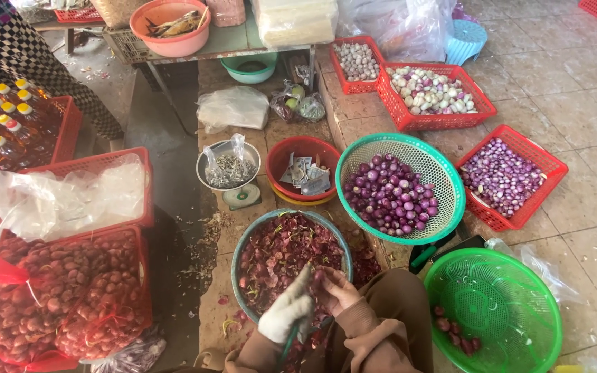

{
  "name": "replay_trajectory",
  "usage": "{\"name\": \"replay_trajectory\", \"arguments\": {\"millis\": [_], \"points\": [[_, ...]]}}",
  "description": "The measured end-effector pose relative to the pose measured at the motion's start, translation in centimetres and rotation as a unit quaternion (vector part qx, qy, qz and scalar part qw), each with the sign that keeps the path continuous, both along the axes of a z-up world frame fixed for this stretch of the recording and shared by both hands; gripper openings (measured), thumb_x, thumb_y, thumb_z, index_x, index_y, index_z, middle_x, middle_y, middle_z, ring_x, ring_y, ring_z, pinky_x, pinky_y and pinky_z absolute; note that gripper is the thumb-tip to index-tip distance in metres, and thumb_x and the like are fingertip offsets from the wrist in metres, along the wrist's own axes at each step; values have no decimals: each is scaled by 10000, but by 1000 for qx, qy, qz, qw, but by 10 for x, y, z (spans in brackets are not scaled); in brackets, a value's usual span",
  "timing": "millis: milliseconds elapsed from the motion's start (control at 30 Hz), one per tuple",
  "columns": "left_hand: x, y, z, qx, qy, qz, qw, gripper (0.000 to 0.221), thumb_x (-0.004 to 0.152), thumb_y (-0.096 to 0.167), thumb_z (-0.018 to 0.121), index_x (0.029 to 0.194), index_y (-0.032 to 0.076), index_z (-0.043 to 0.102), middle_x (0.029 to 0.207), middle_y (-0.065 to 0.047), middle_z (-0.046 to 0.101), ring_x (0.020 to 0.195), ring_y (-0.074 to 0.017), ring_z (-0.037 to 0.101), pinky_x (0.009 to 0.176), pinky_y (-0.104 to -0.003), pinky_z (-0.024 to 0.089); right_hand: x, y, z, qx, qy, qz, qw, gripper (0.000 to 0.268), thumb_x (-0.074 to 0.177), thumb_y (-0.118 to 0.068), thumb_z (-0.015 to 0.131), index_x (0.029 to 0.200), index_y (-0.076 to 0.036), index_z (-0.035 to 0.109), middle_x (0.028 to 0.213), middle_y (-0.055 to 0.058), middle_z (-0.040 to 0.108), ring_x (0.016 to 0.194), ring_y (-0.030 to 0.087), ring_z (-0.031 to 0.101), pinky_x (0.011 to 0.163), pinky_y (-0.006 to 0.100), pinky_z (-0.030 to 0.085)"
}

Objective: A person is sitting and manually peeling the outer skins off small red onions and placing the peeled ones into a basket.

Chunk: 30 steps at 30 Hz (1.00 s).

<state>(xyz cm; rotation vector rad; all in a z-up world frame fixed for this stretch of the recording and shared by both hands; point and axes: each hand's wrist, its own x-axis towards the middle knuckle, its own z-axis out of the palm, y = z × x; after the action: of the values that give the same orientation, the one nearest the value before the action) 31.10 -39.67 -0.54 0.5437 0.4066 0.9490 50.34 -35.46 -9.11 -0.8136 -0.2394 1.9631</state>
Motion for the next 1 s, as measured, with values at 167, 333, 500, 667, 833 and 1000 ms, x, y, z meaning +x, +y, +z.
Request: {"name": "replay_trajectory", "arguments": {"millis": [167, 333, 500, 667, 833, 1000], "points": [[2, 3, 0, 21, 119, 32, 992, 957, 934, 345, 706, 1660, 103, 131, 1724, -213, 192, 457, -14, 531, 353, -152, 465, -3, -5, 14, 10, 15, -2, 1000, 215, 932, -1, 680, 1145, -31, 675, 1089, 182, 753, 932, 286, 724, 844, 393, 615], [4, -2, 14, -25, 78, 53, 995, 929, 896, 269, 715, 1659, 111, 208, 977, -55, 531, 429, -20, 445, 351, -166, 420, -2, 0, -18, 11, -13, -40, 999, 309, 893, 79, 690, 1181, -27, 655, 1126, 163, 724, 1016, 293, 700, 890, 403, 609], [22, -6, -13, 97, 272, 77, 954, 693, 949, 120, 603, 1581, 33, 333, 1678, -119, 342, 1566, -209, 276, 1279, -351, 186, 6, 5, -71, 94, 0, -46, 994, 324, 877, 58, 723, 1180, -40, 665, 1135, 139, 718, 1033, 289, 702, 869, 422, 623], [25, -4, -28, 14, 135, 140, 981, 792, 921, 131, 704, 1600, 47, 305, 1650, -168, 395, 1498, -257, 413, 1205, -368, 377, 1, -1, -33, 36, 28, -1, 999, 320, 909, 25, 676, 1195, -114, 640, 1105, 177, 711, 871, 367, 705, 608, 523, 621], [14, 7, -48, -49, 5, 180, 982, 881, 898, 94, 745, 1606, 6, 229, 1646, -221, 339, 1475, -311, 415, 1217, -403, 355, -6, -3, 8, -18, -18, -27, 999, 307, 942, 86, 610, 1225, -30, 630, 1204, 214, 694, 1040, 327, 681, 872, 422, 606], [1, -4, -2, -57, 117, 138, 982, 873, 942, 278, 672, 1661, 109, 205, 553, -31, 614, 340, -80, 539, 301, -210, 501, -27, -11, 94, -105, -120, -16, 987, 435, 978, -27, 606, 1404, -111, 580, 1224, 117, 676, 1043, 236, 635, 945, 394, 528]]}}
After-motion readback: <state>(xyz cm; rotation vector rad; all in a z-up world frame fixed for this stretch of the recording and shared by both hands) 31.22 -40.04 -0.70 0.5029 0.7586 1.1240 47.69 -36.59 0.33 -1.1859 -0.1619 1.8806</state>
